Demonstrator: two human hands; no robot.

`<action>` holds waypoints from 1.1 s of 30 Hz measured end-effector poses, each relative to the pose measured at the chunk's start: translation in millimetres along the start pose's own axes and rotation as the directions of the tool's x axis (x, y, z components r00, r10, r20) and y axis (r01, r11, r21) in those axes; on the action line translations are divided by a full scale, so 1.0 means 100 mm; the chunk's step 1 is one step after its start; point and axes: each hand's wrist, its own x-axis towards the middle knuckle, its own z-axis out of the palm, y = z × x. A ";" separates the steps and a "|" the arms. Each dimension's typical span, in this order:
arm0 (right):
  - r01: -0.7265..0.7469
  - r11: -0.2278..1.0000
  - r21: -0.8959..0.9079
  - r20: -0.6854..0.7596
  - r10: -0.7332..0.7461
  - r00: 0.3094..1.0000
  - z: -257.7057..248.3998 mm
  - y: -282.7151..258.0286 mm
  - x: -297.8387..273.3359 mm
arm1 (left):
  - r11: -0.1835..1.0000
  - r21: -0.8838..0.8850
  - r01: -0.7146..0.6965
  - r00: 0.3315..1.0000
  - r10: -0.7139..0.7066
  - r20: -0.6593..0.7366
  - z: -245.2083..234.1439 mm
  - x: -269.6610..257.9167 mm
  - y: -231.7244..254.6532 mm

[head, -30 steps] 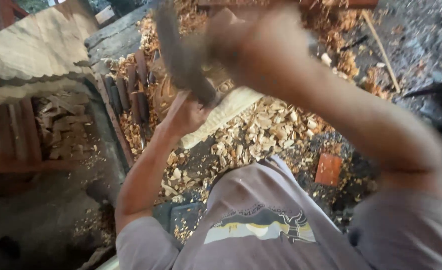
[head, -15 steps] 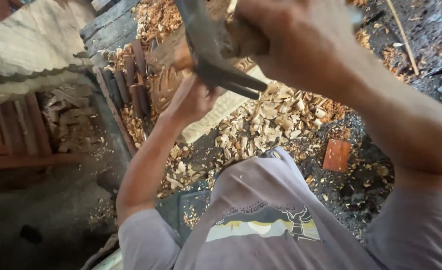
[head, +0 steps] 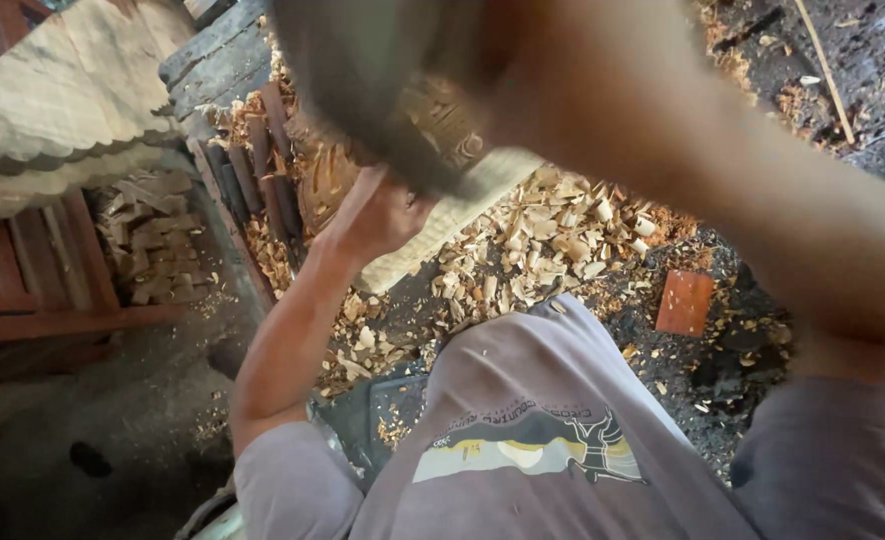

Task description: The person uses a hammer and a chisel to carve ornate patterns into a piece of wood, striking the chisel with the hammer and clearing away wood shavings.

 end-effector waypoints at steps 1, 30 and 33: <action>0.091 0.976 -0.197 0.104 -0.072 0.992 0.06 -0.09 0.02 | 0.999 -0.028 0.025 0.999 -0.024 0.036 0.03 0.01 -0.02; 0.082 0.995 0.054 -0.044 -0.080 0.996 -0.53 0.11 -0.21 | 1.000 0.000 0.029 1.000 -0.029 0.013 0.11 0.09 -0.11; -0.011 0.991 0.130 -0.005 0.012 1.000 -0.45 0.14 -0.17 | 1.000 -0.012 -0.011 1.000 0.011 0.008 0.12 0.09 -0.13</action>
